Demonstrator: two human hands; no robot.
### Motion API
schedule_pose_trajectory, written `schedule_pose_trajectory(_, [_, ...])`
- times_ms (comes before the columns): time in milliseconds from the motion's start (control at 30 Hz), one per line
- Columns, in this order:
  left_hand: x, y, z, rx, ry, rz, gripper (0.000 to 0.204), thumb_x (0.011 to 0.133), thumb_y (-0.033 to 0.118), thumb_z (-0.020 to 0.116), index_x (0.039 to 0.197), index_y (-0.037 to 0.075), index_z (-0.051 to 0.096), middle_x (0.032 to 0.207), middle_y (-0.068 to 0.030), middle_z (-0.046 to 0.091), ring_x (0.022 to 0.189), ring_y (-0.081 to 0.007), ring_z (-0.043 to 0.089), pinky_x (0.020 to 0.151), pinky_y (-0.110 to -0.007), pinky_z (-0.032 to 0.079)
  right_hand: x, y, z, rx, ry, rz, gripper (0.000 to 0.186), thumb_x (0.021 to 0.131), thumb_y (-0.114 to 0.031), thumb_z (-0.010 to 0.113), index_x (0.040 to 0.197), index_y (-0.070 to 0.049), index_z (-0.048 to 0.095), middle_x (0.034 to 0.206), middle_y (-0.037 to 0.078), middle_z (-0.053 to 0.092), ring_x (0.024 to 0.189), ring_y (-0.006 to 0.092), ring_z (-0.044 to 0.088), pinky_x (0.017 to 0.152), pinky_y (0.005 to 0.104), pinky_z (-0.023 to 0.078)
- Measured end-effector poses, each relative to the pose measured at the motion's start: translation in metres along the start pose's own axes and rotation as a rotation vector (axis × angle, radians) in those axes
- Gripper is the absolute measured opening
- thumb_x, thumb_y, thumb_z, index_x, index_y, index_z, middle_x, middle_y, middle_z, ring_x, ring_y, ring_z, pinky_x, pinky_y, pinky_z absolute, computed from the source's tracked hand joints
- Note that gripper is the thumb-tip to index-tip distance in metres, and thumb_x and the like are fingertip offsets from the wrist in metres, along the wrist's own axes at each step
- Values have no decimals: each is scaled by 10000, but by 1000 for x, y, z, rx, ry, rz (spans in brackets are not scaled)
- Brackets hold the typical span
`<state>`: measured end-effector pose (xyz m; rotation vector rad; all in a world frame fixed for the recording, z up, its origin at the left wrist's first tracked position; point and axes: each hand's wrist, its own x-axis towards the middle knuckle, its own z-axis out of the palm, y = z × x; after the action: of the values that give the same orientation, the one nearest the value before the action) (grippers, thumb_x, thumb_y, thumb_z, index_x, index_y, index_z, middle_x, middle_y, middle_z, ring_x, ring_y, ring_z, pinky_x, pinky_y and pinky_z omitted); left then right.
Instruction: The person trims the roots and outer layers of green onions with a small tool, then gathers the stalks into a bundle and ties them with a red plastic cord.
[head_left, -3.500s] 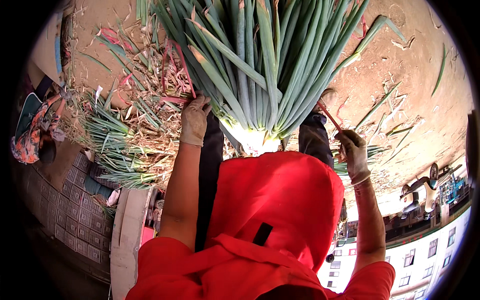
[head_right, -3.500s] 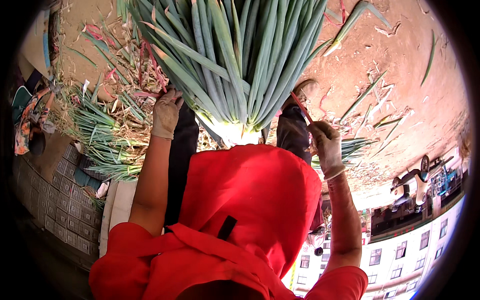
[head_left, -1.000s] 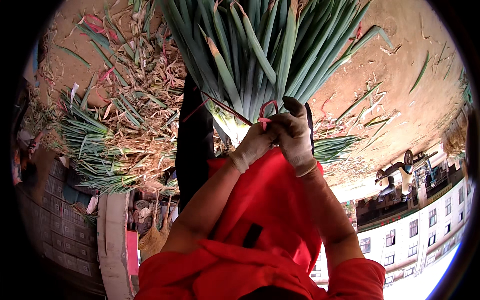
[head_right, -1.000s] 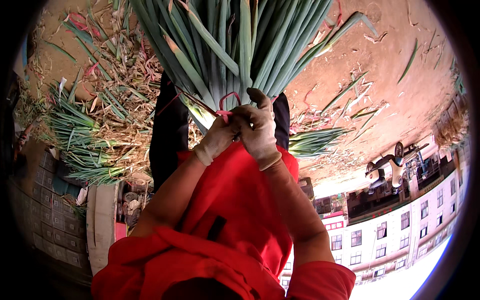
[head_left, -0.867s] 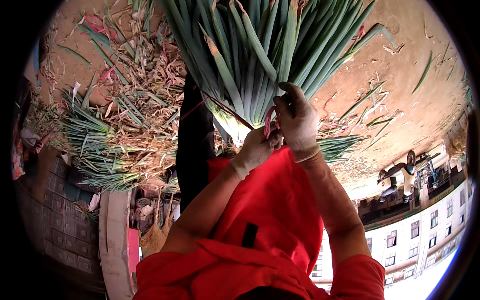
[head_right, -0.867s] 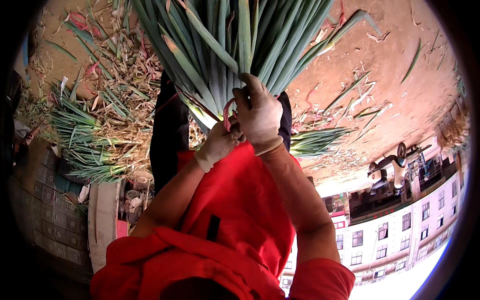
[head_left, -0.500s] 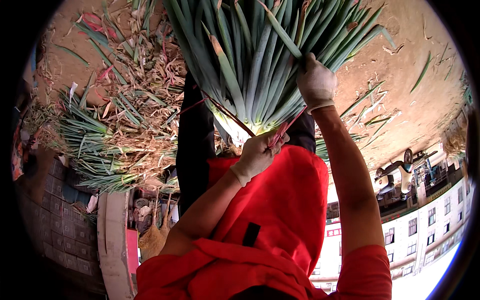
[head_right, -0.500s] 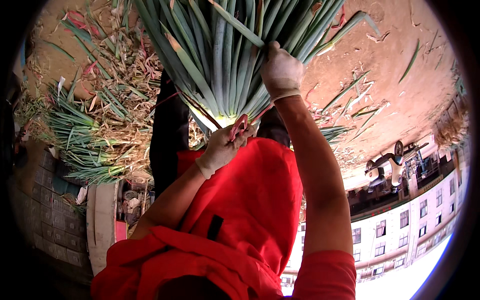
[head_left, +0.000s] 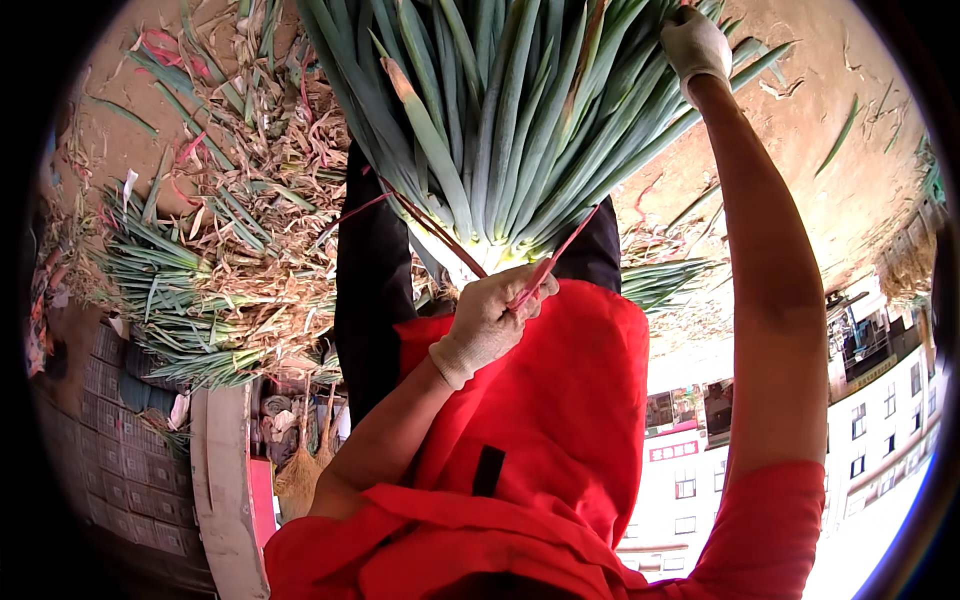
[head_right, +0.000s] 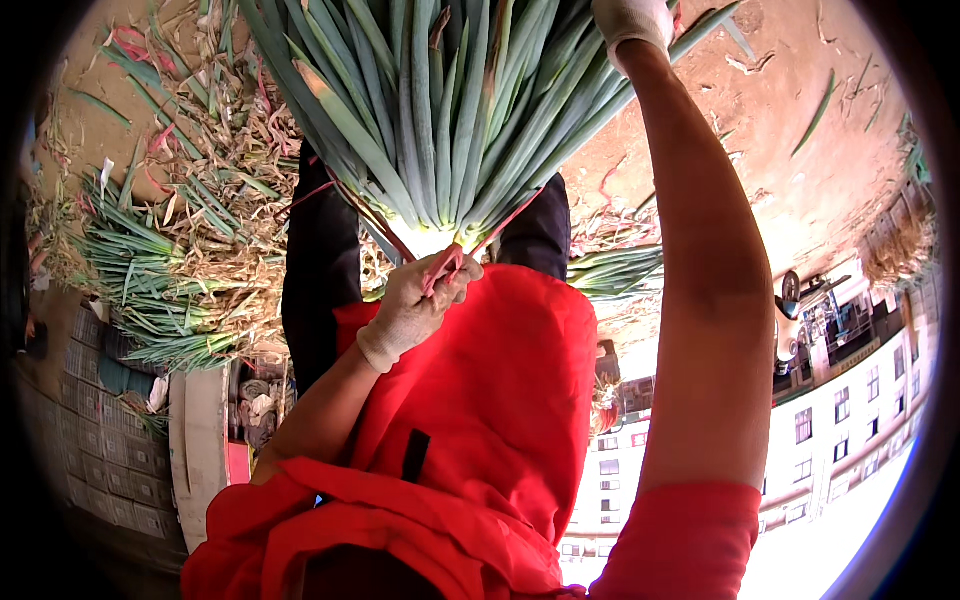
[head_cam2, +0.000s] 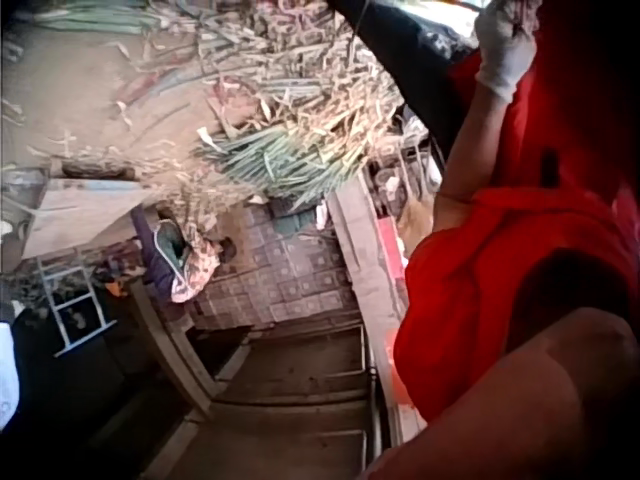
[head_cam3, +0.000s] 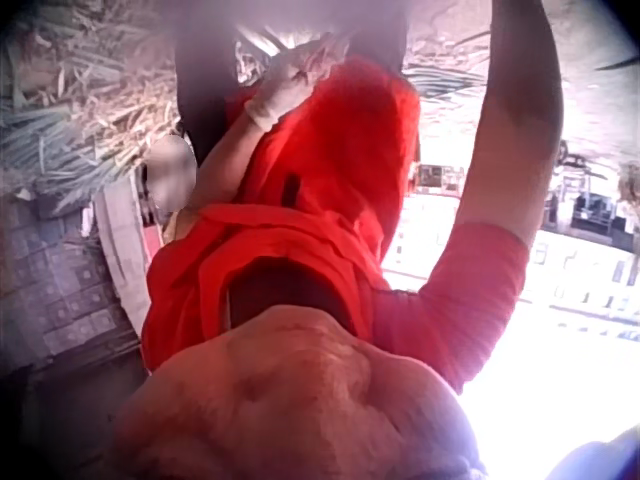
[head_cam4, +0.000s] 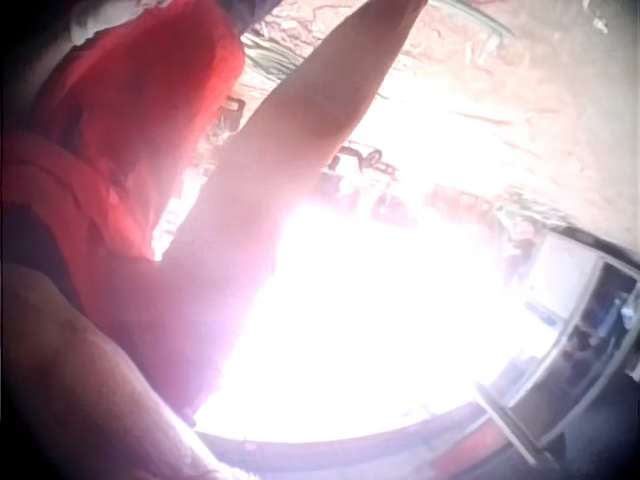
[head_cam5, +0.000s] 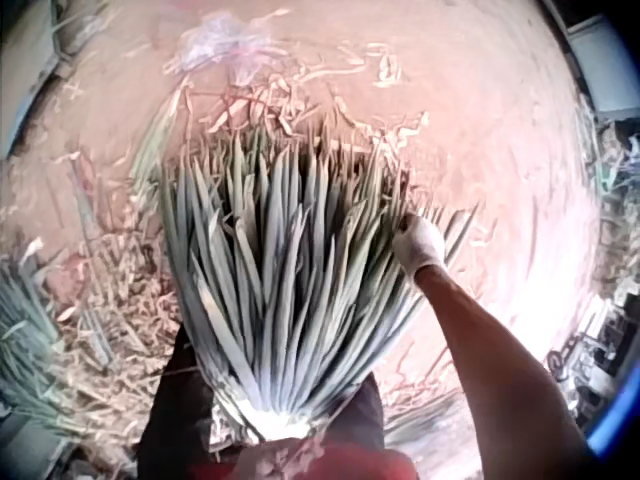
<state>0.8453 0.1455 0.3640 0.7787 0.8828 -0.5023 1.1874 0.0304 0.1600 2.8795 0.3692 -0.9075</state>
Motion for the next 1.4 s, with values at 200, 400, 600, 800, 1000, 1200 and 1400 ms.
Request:
schedule_pose_trajectory(200, [6, 20, -3, -257, 17, -60, 112, 949, 75, 485, 996, 8, 561, 949, -9, 568, 696, -89, 385, 646, -232, 371, -101, -46, -57, 565, 332, -367, 139, 921, -118, 609, 1040, -82, 672, 906, 125, 700, 790, 168, 696, 656, 248, 518])
schedule_pose_trajectory(400, [8, 27, -4, -150, -16, -86, 192, 997, 140, 493, 1092, 1, 586, 847, 4, 559, 654, -72, 446, 588, -213, 400, -258, -35, -38, 523, -351, -730, 341, 771, -19, 621, 1107, -80, 636, 1151, 97, 612, 1111, 311, 555, 951, 414, 425])
schedule_pose_trajectory(600, [-10, 36, -24, -144, 74, -89, 239, 1013, 118, 451, 1177, 14, 590, 752, 14, 487, 641, -86, 446, 583, -229, 410, -269, -30, -1, 777, -482, -528, 273, 803, 70, 541, 1035, -26, 648, 784, 81, 642, 691, 220, 623, 663, 327, 499])
schedule_pose_trajectory(800, [-100, 70, -95, -23, 677, -243, 289, 995, 298, 526, 1021, 21, 604, 621, 37, 456, 525, -40, 399, 446, -190, 281, -260, -38, -10, 931, -628, 94, 201, 945, 14, 478, 1108, -7, 594, 704, 10, 518, 650, 78, 487, 622, 225, 435])
schedule_pose_trajectory(1000, [-116, 79, -55, -228, 760, -374, 294, 1025, 327, 450, 961, 62, 558, 567, 68, 334, 448, -43, 267, 419, -214, 200, -275, -38, 24, 1205, -599, 164, 127, 965, -31, 511, 1028, -24, 622, 708, -23, 523, 631, 54, 468, 585, 211, 406])
schedule_pose_trajectory(1200, [-95, 64, 12, -676, 609, -229, 288, 1030, 353, 422, 984, 101, 555, 548, 60, 246, 425, -56, 212, 420, -229, 189, -262, 14, 9, 1442, -567, 315, 99, 943, -21, 546, 974, -26, 639, 659, -37, 511, 553, 41, 426, 548, 199, 367])
schedule_pose_trajectory(1400, [-80, 37, 83, -901, 502, -236, 285, 1030, 356, 413, 983, 122, 568, 534, 66, 218, 422, -60, 192, 424, -229, 188, -250, 64, 3, 1378, -618, 355, 115, 927, 1, 538, 916, -40, 645, 637, -42, 498, 515, 37, 404, 522, 210, 360])
